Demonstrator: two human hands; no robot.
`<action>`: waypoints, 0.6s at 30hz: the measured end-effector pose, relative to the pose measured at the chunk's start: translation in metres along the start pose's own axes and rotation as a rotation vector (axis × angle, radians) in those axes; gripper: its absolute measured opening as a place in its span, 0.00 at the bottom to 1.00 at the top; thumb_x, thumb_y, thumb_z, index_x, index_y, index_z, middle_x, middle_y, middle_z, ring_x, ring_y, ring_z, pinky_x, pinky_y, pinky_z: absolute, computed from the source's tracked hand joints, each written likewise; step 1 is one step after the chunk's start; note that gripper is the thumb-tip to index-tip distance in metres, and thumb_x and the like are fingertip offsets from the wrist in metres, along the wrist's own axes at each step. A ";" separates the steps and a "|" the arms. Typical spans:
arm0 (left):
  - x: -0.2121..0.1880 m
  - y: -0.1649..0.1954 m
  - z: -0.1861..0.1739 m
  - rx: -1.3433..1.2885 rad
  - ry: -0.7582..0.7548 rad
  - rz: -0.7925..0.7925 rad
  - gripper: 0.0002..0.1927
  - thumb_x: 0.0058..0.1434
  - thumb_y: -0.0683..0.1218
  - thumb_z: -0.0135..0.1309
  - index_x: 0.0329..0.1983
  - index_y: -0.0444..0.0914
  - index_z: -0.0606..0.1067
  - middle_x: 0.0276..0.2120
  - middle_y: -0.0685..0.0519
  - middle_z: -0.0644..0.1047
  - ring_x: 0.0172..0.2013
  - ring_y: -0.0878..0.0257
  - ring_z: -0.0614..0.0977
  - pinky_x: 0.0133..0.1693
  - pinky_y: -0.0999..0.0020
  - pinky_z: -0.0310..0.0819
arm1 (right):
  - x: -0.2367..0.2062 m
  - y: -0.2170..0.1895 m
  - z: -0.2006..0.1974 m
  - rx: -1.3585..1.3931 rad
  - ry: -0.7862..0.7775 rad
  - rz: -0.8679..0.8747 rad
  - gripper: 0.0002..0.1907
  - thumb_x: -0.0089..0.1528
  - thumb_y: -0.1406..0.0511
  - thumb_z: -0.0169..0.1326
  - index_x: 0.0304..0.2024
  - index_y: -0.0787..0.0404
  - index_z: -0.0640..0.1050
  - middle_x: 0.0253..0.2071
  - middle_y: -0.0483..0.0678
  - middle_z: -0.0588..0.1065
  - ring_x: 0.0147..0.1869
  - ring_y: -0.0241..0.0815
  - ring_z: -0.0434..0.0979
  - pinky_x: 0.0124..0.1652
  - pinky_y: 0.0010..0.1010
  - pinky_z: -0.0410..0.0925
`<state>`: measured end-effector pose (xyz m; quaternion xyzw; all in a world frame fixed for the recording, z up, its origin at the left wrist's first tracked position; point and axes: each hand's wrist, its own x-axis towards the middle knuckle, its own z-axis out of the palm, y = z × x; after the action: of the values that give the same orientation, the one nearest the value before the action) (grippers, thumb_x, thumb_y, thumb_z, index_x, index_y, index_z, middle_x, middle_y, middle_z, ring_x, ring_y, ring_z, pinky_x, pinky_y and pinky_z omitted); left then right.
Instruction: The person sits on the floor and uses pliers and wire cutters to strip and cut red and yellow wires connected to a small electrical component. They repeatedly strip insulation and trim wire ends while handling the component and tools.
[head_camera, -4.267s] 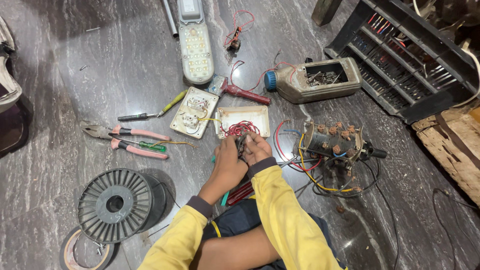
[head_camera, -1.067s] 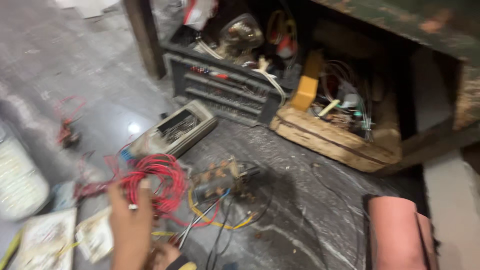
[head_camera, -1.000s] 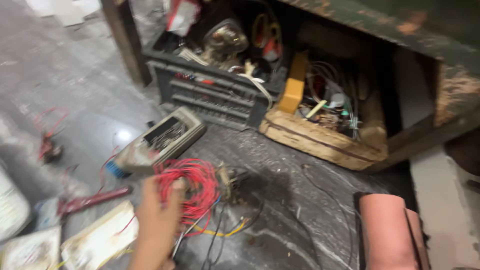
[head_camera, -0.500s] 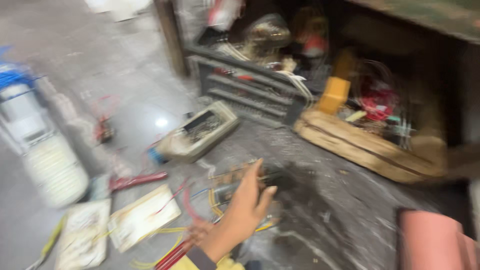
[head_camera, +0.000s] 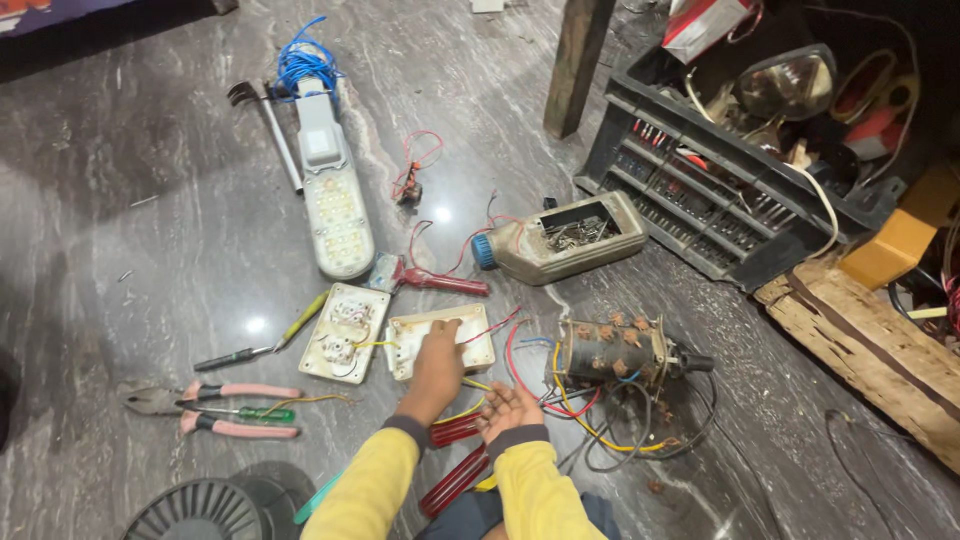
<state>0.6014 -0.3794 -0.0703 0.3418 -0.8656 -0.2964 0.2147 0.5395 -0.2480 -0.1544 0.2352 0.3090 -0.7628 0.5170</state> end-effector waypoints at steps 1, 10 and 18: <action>0.000 0.003 0.001 0.018 -0.041 -0.027 0.18 0.56 0.37 0.54 0.52 0.36 0.74 0.46 0.39 0.74 0.44 0.39 0.77 0.45 0.48 0.72 | 0.000 0.000 -0.003 -0.003 -0.010 -0.014 0.19 0.63 0.52 0.50 0.41 0.60 0.79 0.34 0.46 0.75 0.35 0.47 0.71 0.37 0.42 0.66; -0.035 0.004 -0.033 -0.060 0.119 0.247 0.16 0.51 0.32 0.49 0.41 0.35 0.79 0.37 0.44 0.75 0.43 0.45 0.77 0.44 0.52 0.73 | -0.009 -0.005 -0.001 -0.034 -0.077 -0.190 0.22 0.62 0.52 0.54 0.51 0.60 0.78 0.48 0.47 0.76 0.50 0.47 0.75 0.50 0.41 0.68; -0.101 -0.041 -0.074 -0.022 0.139 0.400 0.13 0.50 0.34 0.51 0.39 0.34 0.78 0.43 0.44 0.77 0.46 0.46 0.78 0.45 0.54 0.74 | -0.005 0.021 0.018 -0.224 -0.179 -0.418 0.20 0.66 0.58 0.53 0.58 0.59 0.74 0.54 0.47 0.75 0.54 0.45 0.76 0.50 0.36 0.69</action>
<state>0.7308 -0.3583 -0.0596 0.1806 -0.8960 -0.2330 0.3322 0.5602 -0.2639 -0.1432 0.0387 0.3866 -0.8319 0.3964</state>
